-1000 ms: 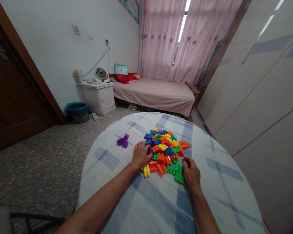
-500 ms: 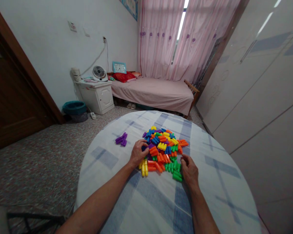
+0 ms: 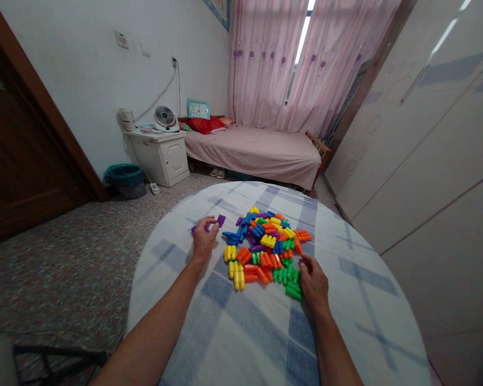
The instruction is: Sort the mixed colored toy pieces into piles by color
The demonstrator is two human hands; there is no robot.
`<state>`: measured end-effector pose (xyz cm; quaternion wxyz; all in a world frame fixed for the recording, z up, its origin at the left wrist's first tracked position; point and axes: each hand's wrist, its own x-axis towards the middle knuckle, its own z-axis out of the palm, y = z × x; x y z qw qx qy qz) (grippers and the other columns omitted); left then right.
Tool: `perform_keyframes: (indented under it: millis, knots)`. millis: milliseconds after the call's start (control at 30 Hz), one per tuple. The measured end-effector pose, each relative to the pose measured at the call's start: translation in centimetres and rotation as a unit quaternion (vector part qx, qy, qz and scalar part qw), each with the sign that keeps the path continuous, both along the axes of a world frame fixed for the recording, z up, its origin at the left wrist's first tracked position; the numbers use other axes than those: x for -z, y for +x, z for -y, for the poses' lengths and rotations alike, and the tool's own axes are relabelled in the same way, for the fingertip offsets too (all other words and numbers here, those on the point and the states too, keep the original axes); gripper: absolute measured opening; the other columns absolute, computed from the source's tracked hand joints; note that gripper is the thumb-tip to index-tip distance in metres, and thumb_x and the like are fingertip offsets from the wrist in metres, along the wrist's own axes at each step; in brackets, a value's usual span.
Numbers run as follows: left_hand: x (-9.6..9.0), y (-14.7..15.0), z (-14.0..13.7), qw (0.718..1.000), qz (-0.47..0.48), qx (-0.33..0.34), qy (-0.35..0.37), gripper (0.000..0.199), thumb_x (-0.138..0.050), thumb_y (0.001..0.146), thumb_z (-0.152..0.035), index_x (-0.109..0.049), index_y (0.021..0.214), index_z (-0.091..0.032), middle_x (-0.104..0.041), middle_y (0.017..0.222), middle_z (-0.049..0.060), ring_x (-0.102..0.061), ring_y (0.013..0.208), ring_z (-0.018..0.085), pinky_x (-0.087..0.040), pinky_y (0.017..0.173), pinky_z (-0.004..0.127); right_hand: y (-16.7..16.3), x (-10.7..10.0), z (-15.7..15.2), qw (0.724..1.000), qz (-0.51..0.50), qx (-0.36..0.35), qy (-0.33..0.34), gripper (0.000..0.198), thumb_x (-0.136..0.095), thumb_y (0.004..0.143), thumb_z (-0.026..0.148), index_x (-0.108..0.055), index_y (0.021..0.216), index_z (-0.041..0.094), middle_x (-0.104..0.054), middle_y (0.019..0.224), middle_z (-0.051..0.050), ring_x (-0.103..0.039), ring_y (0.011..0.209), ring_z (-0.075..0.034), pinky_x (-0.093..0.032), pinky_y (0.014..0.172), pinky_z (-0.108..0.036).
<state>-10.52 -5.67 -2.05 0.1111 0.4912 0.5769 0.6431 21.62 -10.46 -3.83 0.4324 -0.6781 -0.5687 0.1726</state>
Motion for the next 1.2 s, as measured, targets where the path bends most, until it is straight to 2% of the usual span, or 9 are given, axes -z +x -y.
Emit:
perform_keyframes:
  millis: [100,200,333,500,600,700,867,1033,1200]
  knots:
    - [-0.2,-2.1,0.2,0.988,-0.100,-0.112,0.022,0.011,-0.055,0.077,-0.026,-0.060,0.083,-0.018,-0.061,0.104,0.008,-0.055,0.105,0.021,-0.042,0.097,0.039,-0.2,-0.5,0.2,1.000,-0.003,0.004,-0.003,0.047,-0.038,0.077,0.043,-0.061,0.108,0.016,-0.067,0.103,-0.011,-0.062,0.093,-0.022,-0.044,0.085,-0.035]
    - [0.2,-3.5,0.4,0.971,-0.164,-0.173,-0.026,0.009,-0.055,0.076,-0.023,-0.060,0.083,-0.019,-0.060,0.104,0.009,-0.053,0.106,0.024,-0.040,0.098,0.041,-0.3,-0.7,0.4,1.000,-0.002,0.004,-0.005,0.048,-0.037,0.077,0.044,-0.061,0.108,0.015,-0.067,0.102,-0.011,-0.062,0.092,-0.023,-0.044,0.084,-0.034]
    - [1.1,-3.7,0.6,0.960,-0.180,-0.186,-0.105,0.017,-0.053,0.077,-0.023,-0.060,0.091,-0.020,-0.060,0.096,0.007,-0.055,0.095,0.025,-0.046,0.088,0.039,-0.2,-0.5,0.4,1.000,0.010,0.003,-0.004,0.049,-0.036,0.078,0.044,-0.061,0.109,0.015,-0.066,0.103,-0.011,-0.061,0.093,-0.023,-0.043,0.085,-0.035]
    - [0.5,-2.5,0.8,0.952,-0.246,-0.177,-0.049,0.025,-0.052,0.076,-0.017,-0.059,0.099,-0.018,-0.057,0.110,0.011,-0.050,0.110,0.026,-0.039,0.099,0.042,-0.2,-0.4,0.3,1.000,0.010,0.001,0.001,0.049,-0.036,0.078,0.044,-0.061,0.108,0.015,-0.067,0.102,-0.011,-0.061,0.091,-0.023,-0.044,0.084,-0.035]
    - [-0.1,-0.9,1.2,0.947,-0.290,-0.140,-0.002,0.027,-0.051,0.077,-0.014,-0.059,0.102,-0.018,-0.055,0.118,0.011,-0.046,0.118,0.026,-0.036,0.103,0.043,-0.2,-0.4,0.3,1.000,0.008,0.004,0.002,0.049,-0.037,0.077,0.044,-0.062,0.107,0.015,-0.067,0.101,-0.011,-0.061,0.090,-0.023,-0.044,0.083,-0.035]
    - [0.0,0.8,1.4,0.942,-0.333,-0.040,0.019,0.030,-0.048,0.079,-0.012,-0.059,0.106,-0.019,-0.054,0.123,0.010,-0.046,0.121,0.024,-0.037,0.104,0.044,-0.1,-0.3,0.3,1.000,0.003,-0.001,0.007,0.048,-0.037,0.078,0.044,-0.062,0.108,0.015,-0.067,0.101,-0.011,-0.062,0.091,-0.023,-0.044,0.084,-0.035]
    - [1.4,2.0,1.2,0.941,-0.325,0.086,-0.032,0.033,-0.046,0.079,-0.012,-0.061,0.108,-0.017,-0.060,0.116,0.010,-0.053,0.113,0.022,-0.043,0.100,0.041,-0.1,-0.2,0.2,1.000,0.002,0.003,0.007,0.047,-0.037,0.078,0.041,-0.061,0.108,0.015,-0.067,0.101,-0.011,-0.062,0.091,-0.023,-0.044,0.084,-0.035]
    - [2.3,1.4,0.9,0.954,-0.263,0.116,-0.085,0.035,-0.045,0.079,-0.014,-0.060,0.111,-0.016,-0.063,0.115,0.009,-0.057,0.111,0.021,-0.045,0.100,0.040,-0.2,-0.4,0.3,1.000,0.004,0.006,0.001,0.046,-0.037,0.078,0.041,-0.061,0.107,0.015,-0.067,0.100,-0.011,-0.062,0.090,-0.022,-0.044,0.083,-0.034]
    - [2.3,1.3,1.0,0.952,-0.248,0.135,-0.117,0.040,-0.044,0.079,-0.012,-0.058,0.115,-0.015,-0.061,0.121,0.010,-0.055,0.115,0.021,-0.042,0.103,0.039,-0.2,-0.4,0.3,1.000,-0.001,0.002,0.004,0.046,-0.037,0.078,0.042,-0.061,0.108,0.015,-0.067,0.101,-0.011,-0.062,0.091,-0.022,-0.044,0.082,-0.034]
